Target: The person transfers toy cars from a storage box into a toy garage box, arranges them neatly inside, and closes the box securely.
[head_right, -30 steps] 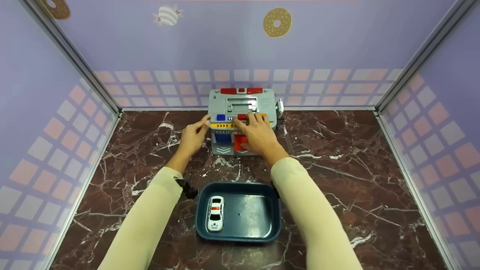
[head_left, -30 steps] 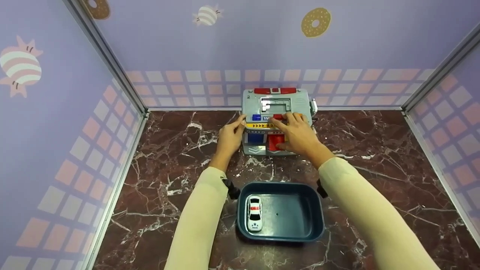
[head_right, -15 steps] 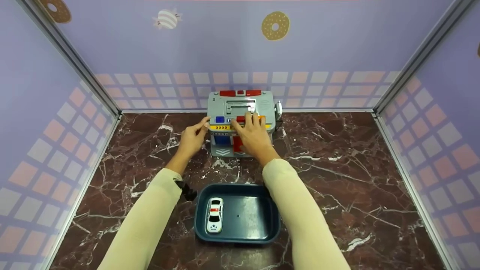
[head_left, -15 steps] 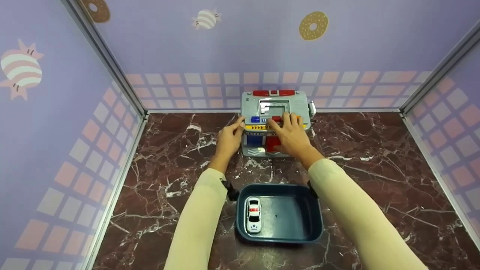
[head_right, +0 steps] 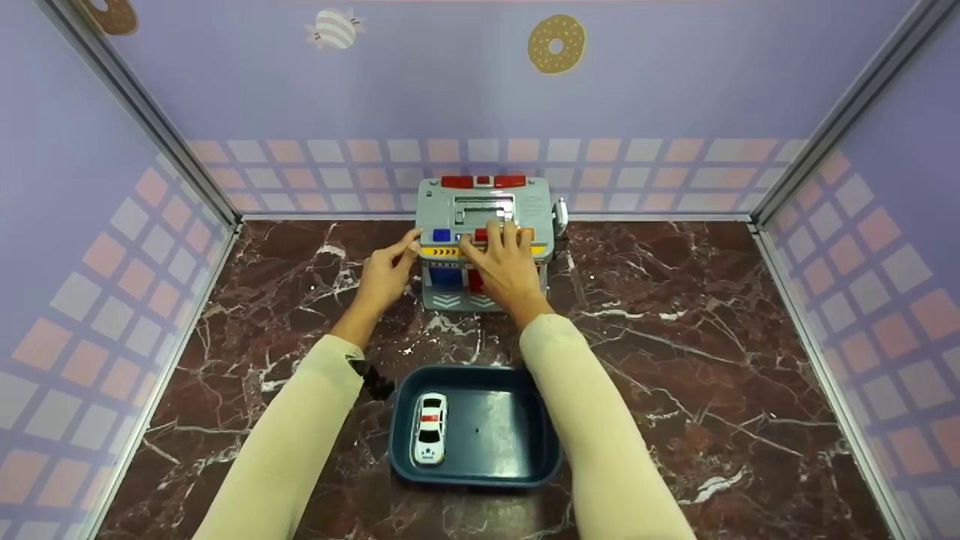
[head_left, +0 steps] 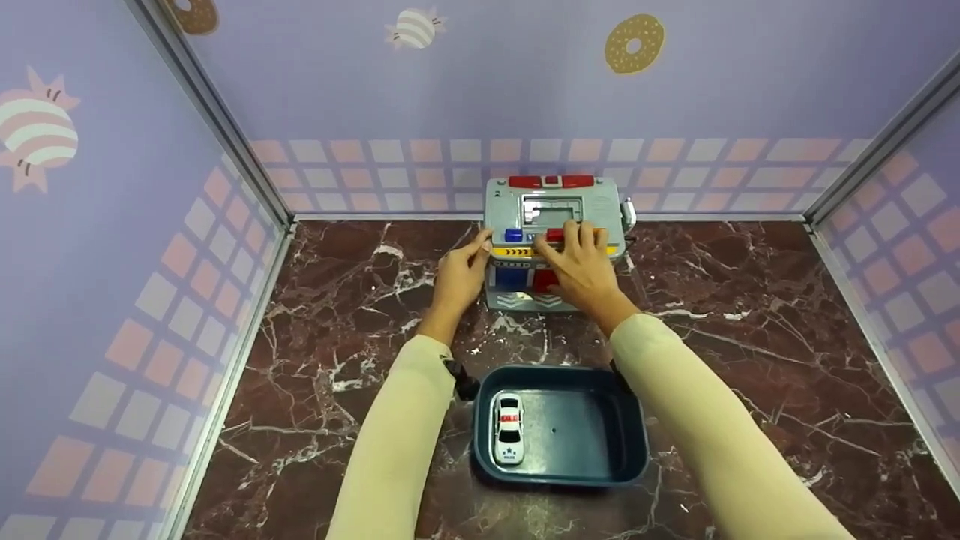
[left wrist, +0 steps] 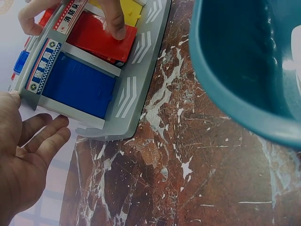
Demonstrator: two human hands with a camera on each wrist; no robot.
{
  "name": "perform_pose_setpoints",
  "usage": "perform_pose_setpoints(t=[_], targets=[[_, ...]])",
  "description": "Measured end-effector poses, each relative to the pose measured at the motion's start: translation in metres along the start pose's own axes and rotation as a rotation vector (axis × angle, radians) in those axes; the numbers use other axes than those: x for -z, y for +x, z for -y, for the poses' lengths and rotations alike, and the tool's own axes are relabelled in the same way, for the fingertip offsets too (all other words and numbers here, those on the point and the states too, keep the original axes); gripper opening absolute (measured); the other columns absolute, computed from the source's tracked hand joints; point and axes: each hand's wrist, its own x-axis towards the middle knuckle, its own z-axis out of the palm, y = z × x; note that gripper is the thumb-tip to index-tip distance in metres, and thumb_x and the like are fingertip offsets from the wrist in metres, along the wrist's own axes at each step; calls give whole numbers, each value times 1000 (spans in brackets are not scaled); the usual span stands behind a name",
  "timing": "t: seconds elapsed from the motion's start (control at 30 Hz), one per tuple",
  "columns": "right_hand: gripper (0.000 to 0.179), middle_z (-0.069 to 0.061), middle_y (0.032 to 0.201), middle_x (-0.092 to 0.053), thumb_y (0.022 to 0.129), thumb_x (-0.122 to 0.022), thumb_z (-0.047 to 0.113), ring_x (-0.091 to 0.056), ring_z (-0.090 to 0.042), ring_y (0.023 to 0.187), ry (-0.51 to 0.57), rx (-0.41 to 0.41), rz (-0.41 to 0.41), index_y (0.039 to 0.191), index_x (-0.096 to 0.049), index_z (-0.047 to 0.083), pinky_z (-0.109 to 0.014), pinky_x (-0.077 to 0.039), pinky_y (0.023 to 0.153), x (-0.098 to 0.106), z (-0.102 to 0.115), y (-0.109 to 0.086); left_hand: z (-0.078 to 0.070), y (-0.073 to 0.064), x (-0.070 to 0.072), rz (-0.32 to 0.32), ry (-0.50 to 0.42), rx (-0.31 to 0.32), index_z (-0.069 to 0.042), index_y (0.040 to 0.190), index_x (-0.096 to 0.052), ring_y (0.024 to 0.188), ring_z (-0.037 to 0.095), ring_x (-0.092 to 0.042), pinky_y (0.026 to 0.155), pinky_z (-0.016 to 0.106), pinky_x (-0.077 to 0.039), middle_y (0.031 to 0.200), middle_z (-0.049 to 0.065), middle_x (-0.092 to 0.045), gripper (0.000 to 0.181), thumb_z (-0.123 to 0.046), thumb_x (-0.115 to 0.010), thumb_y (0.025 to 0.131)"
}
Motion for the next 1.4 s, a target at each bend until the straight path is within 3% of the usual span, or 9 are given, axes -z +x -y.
perform_pose_setpoints(t=[0.47,0.77,1.03,1.23,1.4], targets=[[92,-30,138,-48,80,-100,46,-49,-52,124,-12,-3,-117,145,-41,21,-65,-43,104,-11,7,1,2,-4,7,2,-1,1,-29,150,-71,135,36,-70,118,53,-53,148,8,-72,38,-40,-60,115],[91,-30,136,-48,79,-100,47,-49,-52,121,-29,-16,-163,144,-41,21,-64,-42,102,-14,5,1,1,0,4,-2,2,-10,-28,150,-71,143,36,-65,122,52,-50,153,6,-68,38,-40,-60,115],[92,-31,137,-48,80,-100,46,-50,-54,121,-43,-22,-158,145,-41,21,-64,-43,101,-16,5,1,1,1,2,4,-5,1,-30,150,-72,143,35,-66,122,52,-50,151,7,-70,38,-40,-59,115],[90,-30,135,-49,80,-99,45,-49,-52,118,-33,-17,-168,142,-39,21,-63,-42,99,-17,2,2,0,0,2,3,-15,-10,-29,150,-72,130,33,-72,119,52,-52,141,11,-76,38,-40,-60,115],[86,-29,133,-49,82,-98,42,-50,-51,115,-54,-4,-194,141,-40,21,-62,-44,95,-20,0,3,2,0,2,14,-17,-11,-29,150,-71,139,34,-68,122,51,-51,148,8,-72,39,-42,-59,115]])
